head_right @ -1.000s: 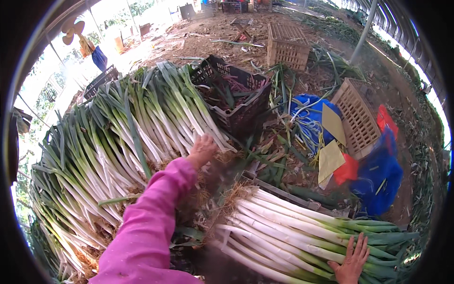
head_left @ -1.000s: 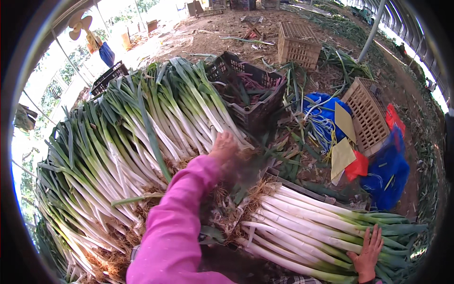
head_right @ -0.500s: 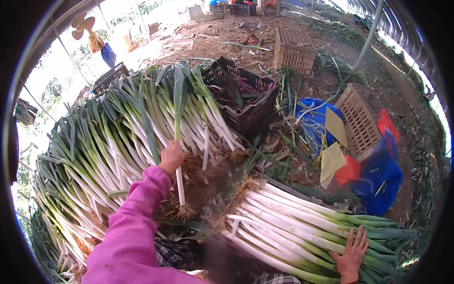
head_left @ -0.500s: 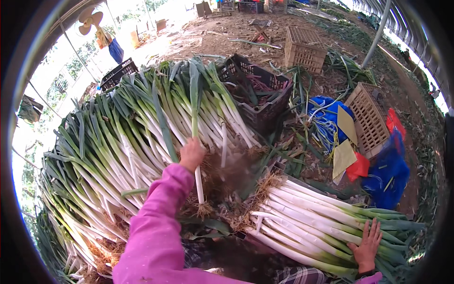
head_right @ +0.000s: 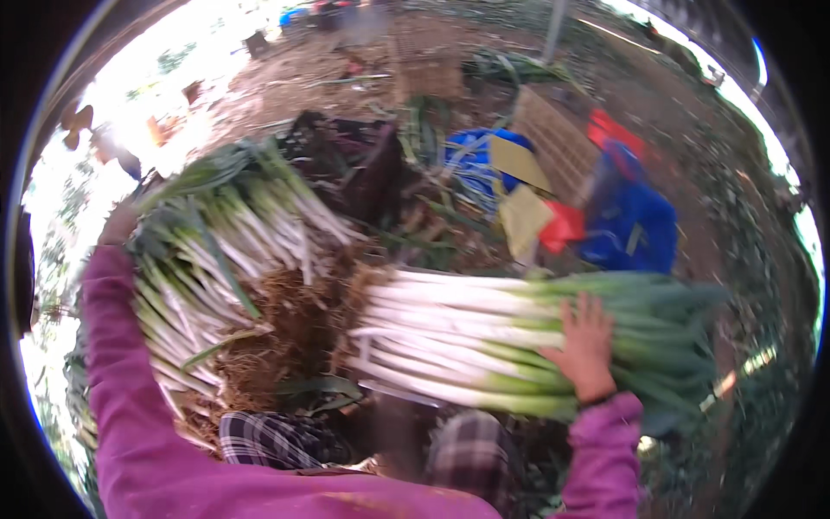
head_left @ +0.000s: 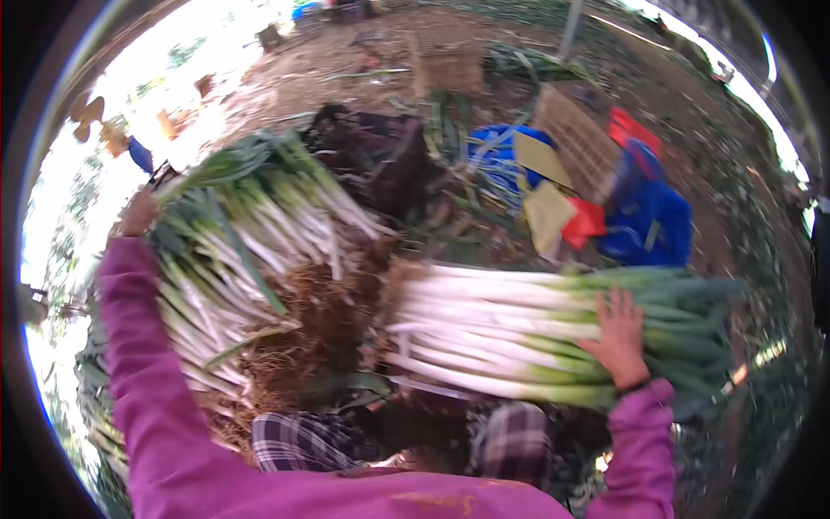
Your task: The person gathers leeks from a pile, aligns them on a metal frame, and trims the green tops. The trimmed leeks are then moved to the side.
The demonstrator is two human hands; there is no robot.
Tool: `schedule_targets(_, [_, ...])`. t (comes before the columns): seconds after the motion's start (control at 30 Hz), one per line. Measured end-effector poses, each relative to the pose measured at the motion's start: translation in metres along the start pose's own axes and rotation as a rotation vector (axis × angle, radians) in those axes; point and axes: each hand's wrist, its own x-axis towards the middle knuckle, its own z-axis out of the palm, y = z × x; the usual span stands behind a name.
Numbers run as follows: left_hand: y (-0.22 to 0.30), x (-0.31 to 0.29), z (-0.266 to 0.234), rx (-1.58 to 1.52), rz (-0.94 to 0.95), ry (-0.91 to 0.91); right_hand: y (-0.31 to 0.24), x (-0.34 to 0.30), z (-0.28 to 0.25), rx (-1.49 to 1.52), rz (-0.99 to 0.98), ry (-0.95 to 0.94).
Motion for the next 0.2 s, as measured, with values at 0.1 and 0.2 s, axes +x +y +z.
schedule_targets(0.1, [0.066, 0.068, -0.166, -0.207, -0.278, -0.006, 0.003, -0.013, -0.027, -0.131, 0.097, -0.014])
schedule_targets(0.2, [0.133, 0.050, -0.436, -0.267, -0.170, -0.135, 0.006, -0.017, -0.025, -0.094, 0.099, -0.017])
